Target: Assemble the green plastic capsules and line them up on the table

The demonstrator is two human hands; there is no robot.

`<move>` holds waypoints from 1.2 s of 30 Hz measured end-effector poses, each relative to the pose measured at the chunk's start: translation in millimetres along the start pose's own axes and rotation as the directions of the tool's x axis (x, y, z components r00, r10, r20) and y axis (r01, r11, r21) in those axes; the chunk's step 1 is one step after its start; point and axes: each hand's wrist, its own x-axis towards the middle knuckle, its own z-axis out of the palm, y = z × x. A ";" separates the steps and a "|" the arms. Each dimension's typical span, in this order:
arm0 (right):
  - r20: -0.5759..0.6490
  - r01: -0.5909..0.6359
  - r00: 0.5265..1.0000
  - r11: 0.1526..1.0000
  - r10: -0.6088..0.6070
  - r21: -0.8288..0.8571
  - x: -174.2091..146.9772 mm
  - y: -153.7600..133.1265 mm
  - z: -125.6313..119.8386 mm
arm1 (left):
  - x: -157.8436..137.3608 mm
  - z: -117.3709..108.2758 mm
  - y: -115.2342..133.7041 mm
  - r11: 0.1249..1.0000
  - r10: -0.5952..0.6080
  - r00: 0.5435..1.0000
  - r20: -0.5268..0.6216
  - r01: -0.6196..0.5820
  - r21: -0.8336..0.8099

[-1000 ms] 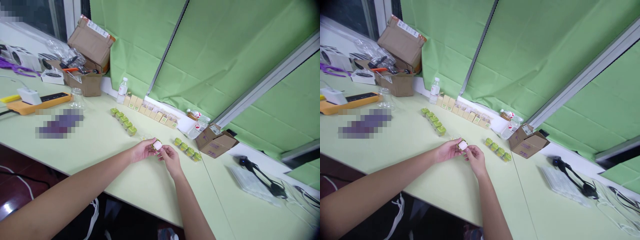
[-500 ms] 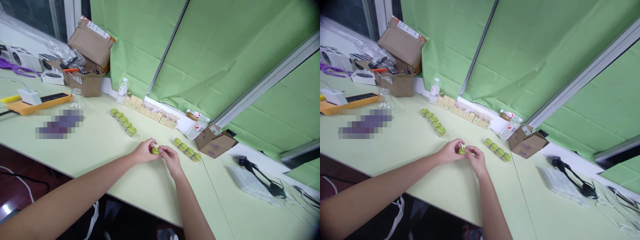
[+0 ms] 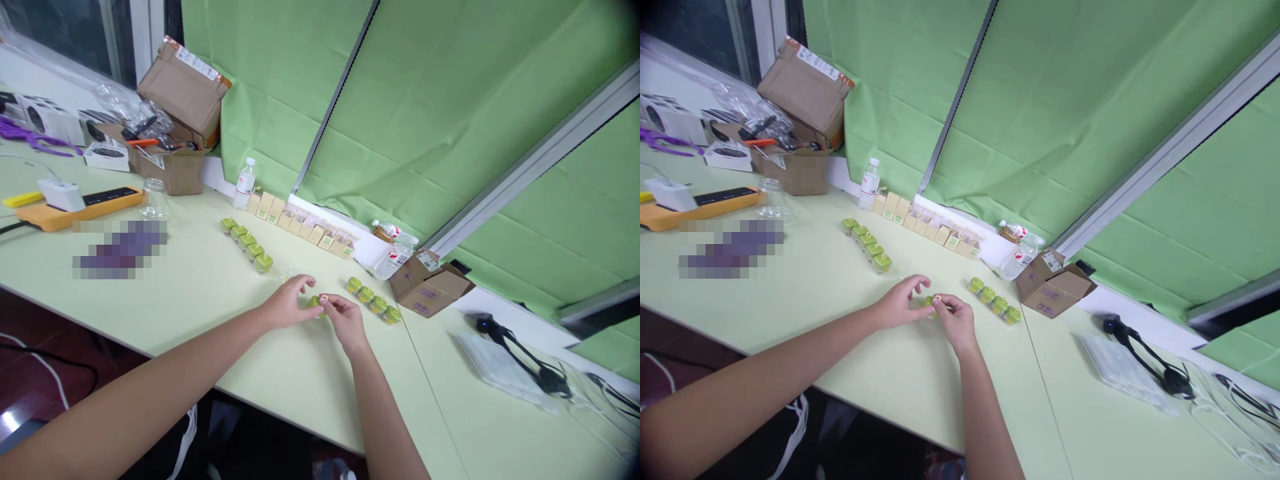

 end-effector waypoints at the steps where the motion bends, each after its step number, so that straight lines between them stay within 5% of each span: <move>1: -0.034 -0.005 0.999 1.000 0.005 0.007 0.7 0.9 -0.8 | 2.2 -3.3 -0.3 0.998 0.027 0.998 -0.064 -0.024 0.056; 5: -0.120 -0.014 0.993 1.000 0.015 0.015 1.5 1.4 -2.4 | 10.6 -11.1 -13.9 0.960 0.067 0.972 -0.225 -0.002 0.280; 12: -0.235 0.006 0.972 1.000 -0.006 0.001 3.8 4.0 1.0 | 13.6 -6.6 -37.0 0.910 -0.125 0.985 -0.121 0.162 0.382; 20: -0.301 0.058 0.951 0.997 -0.067 -0.042 4.4 6.6 2.5 | 8.7 -3.5 -25.8 0.959 -0.068 0.998 0.008 0.063 0.275; 26: -0.281 0.136 0.945 0.981 -0.170 -0.136 4.6 8.1 3.4 | 3.7 -2.9 -19.7 0.990 -0.063 0.981 0.186 0.039 0.132; 36: -0.067 0.240 0.958 0.908 -0.279 -0.344 -3.7 -3.3 4.1 | -0.1 -2.3 -16.2 0.995 -0.035 0.976 0.214 0.015 0.097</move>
